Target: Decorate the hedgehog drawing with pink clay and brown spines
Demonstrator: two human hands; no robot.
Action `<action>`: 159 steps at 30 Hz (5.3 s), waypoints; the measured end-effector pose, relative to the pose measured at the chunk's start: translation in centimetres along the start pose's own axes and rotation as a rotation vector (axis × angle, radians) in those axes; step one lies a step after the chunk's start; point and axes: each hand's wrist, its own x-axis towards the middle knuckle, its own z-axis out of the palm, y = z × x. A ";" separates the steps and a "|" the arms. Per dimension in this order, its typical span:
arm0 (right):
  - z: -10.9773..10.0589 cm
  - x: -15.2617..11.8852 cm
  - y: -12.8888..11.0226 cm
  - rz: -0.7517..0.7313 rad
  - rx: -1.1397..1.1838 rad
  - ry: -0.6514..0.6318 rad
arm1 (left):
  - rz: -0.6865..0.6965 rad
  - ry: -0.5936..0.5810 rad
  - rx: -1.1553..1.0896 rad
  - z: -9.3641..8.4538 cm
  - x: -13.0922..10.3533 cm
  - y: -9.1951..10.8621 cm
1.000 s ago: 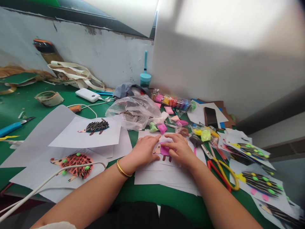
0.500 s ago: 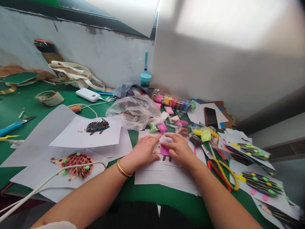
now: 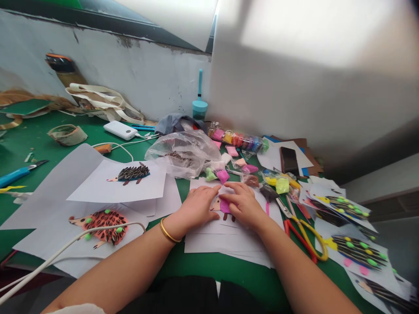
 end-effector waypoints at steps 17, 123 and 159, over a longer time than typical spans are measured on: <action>-0.1 0.1 -0.5 0.025 -0.013 -0.040 | 0.005 0.005 0.013 0.2 0.1 -0.2; -1.9 -2.2 2.8 0.180 -0.134 -0.023 | 0.018 -0.047 -0.015 -0.4 0.1 0.1; -1.9 -5.7 2.9 0.131 -0.212 0.028 | 0.021 -0.058 -0.015 -0.4 0.1 0.1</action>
